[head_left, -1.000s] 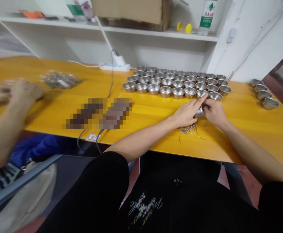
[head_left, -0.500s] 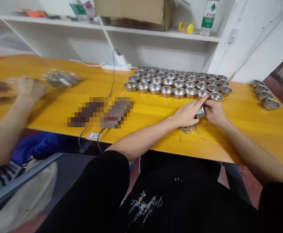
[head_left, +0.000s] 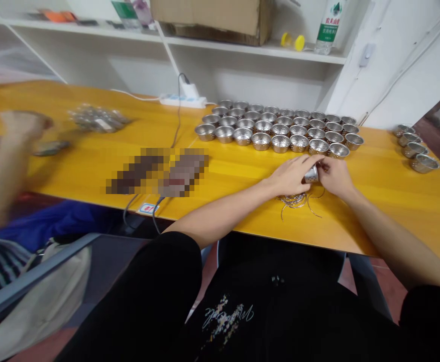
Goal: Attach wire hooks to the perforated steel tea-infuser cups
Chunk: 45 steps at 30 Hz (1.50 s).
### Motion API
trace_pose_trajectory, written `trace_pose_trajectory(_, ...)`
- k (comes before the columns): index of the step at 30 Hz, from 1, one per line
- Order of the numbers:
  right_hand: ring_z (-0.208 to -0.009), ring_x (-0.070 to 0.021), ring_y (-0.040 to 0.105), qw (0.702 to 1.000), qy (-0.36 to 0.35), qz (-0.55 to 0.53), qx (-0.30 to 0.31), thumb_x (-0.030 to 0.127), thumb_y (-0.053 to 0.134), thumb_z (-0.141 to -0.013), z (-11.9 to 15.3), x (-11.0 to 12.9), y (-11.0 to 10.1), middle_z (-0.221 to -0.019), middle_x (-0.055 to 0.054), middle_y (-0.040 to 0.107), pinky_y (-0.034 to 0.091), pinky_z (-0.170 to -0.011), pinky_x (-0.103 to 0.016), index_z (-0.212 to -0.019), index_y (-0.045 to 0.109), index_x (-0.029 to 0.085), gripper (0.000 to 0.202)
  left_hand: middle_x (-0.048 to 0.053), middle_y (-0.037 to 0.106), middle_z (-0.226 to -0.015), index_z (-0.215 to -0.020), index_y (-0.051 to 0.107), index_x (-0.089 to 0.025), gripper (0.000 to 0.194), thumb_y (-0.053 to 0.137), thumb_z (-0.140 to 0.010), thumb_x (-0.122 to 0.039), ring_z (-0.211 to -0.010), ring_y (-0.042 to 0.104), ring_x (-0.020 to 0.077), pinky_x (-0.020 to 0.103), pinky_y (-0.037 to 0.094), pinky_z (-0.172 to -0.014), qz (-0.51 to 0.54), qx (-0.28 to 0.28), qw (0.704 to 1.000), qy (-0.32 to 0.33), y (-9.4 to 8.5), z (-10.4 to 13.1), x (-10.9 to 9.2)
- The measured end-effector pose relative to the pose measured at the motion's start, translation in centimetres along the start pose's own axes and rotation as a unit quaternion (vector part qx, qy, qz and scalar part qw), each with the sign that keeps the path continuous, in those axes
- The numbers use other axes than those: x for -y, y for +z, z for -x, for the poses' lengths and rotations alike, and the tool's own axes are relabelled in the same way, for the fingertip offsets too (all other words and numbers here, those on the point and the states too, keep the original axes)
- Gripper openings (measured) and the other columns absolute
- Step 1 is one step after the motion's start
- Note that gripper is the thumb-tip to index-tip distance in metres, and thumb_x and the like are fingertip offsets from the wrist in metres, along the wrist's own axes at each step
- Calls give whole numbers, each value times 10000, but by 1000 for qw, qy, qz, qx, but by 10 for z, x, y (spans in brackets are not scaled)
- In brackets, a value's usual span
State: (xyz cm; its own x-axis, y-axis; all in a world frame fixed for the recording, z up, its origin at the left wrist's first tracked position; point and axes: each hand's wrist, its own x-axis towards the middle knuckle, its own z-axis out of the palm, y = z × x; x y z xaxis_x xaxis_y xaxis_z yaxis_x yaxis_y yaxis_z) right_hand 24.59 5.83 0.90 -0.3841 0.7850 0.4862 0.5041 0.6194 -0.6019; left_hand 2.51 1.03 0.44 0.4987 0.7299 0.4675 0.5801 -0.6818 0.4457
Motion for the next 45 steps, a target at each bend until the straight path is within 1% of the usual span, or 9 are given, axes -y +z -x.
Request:
trace_pose_trajectory(5,-733,-268,716,999,-11,7,29,178,705,-785,0,-2,-5,-749,-77,822,497,-694,-349,-834,817,164,123,197,700,-1563,-1734,483,-201,832,713,-935,-202,-1420,717,411,611,591,-1247,-25,29,999,-14,-5,0,-15)
trace_pose_trajectory(9,-829,-323,789,999,-21,10,40,143,720,-717,0,-2,-8,-844,-82,880,572,-752,-375,-947,872,151,275,187,694,-1559,-1739,472,-218,792,712,-985,-252,-1391,740,406,615,612,-1226,-34,34,998,-30,-11,1,-25)
trace_pose_trajectory(18,-826,-368,797,999,-17,24,16,169,815,-665,-1,-13,-13,-870,-81,882,603,-751,-450,-1021,869,205,361,192,538,-1838,-1868,247,-325,996,794,-1036,-294,-1658,608,431,669,529,-1362,24,-5,1000,-11,-10,5,-23)
trace_pose_trajectory(22,-808,-345,761,999,-20,18,23,200,834,-632,-1,-13,-16,-794,-58,826,566,-738,-437,-956,829,222,325,193,541,-1849,-1881,210,-343,1077,851,-1015,-347,-1665,608,442,689,513,-1372,41,-6,999,-21,-12,5,-27)
trace_pose_trajectory(28,-725,-257,644,998,-58,15,33,259,794,-641,-1,-7,-19,-756,-19,749,441,-662,-376,-928,760,244,289,213,671,-1706,-1769,422,-238,866,812,-1021,-433,-1489,726,443,667,594,-1262,28,3,998,-53,-11,4,-30)
trace_pose_trajectory(32,-697,-223,589,997,-65,10,40,256,763,-626,0,-4,-21,-718,2,683,398,-648,-361,-857,696,247,241,223,681,-1685,-1752,447,-207,847,787,-1018,-459,-1446,743,447,668,613,-1227,30,8,998,-61,-5,4,-30)
trace_pose_trajectory(37,-733,-245,637,999,-33,-3,20,248,780,-644,-1,-4,-19,-748,-12,732,475,-676,-378,-859,723,247,223,189,636,-1737,-1795,408,-265,851,750,-1026,-386,-1527,689,419,661,572,-1300,34,5,999,-38,-3,5,-25)
trace_pose_trajectory(41,-774,-259,685,999,18,-36,-9,297,738,-729,-3,-4,-16,-797,-42,783,531,-728,-399,-868,757,246,149,168,615,-1694,-1811,431,-298,829,715,-1033,-311,-1470,701,386,624,588,-1285,30,20,999,-3,-4,6,-20)
trace_pose_trajectory(45,-809,-282,705,999,8,-31,-4,331,783,-671,-2,-4,-18,-860,-49,811,540,-741,-417,-908,777,256,248,150,538,-1713,-1832,445,-359,863,665,-1015,-189,-1468,684,361,596,595,-1285,27,16,999,22,-1,6,-18)
